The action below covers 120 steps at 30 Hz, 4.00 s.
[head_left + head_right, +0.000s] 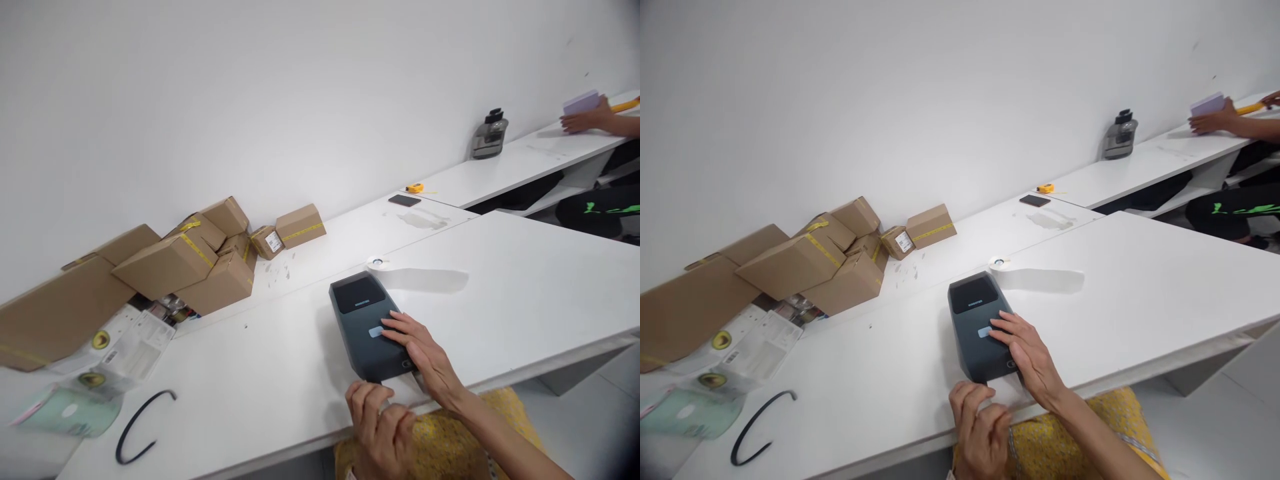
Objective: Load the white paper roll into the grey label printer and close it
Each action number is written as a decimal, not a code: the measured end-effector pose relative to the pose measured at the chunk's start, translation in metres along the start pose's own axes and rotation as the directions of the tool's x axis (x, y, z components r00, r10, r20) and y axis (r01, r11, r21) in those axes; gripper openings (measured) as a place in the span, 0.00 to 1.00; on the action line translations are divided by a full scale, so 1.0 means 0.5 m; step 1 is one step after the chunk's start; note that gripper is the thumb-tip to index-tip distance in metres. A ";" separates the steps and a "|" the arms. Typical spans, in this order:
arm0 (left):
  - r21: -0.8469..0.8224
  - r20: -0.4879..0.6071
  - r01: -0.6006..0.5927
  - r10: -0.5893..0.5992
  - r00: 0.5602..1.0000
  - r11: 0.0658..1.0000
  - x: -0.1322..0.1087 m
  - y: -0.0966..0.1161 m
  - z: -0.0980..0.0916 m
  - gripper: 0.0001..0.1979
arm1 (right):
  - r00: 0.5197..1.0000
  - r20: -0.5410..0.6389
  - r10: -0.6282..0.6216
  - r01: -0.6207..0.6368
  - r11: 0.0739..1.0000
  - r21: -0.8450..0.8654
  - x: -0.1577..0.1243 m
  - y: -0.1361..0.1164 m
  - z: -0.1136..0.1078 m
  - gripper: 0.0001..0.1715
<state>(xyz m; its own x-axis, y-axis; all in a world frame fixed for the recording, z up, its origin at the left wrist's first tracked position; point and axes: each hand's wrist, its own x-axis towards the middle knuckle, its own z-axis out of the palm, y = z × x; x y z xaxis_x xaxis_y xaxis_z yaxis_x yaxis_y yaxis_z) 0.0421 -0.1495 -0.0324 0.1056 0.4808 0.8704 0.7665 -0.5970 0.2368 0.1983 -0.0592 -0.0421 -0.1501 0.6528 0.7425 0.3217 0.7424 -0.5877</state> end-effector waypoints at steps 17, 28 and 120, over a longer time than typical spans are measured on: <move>-0.465 0.150 0.815 -0.876 0.458 0.347 -0.021 -0.138 0.082 0.25 | 0.978 0.206 0.023 0.010 0.987 -0.161 0.023 -0.014 -0.026 0.23; -0.449 0.177 0.821 -0.865 0.470 0.354 -0.010 -0.132 0.077 0.23 | 0.977 0.214 0.007 0.025 0.989 -0.146 0.025 -0.014 -0.029 0.21; -0.345 0.500 0.868 -0.713 0.491 0.356 0.167 -0.279 0.148 0.45 | 0.534 0.846 -0.005 0.312 0.931 -0.191 0.254 0.088 0.046 0.19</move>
<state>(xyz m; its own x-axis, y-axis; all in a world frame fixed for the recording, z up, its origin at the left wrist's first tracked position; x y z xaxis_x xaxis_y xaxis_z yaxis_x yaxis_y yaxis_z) -0.0092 0.0215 -0.0250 -0.1779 0.9831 0.0427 0.1464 -0.0165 0.9891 0.1720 0.0599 0.0191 -0.8725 0.4718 0.1273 0.4312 0.8658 -0.2540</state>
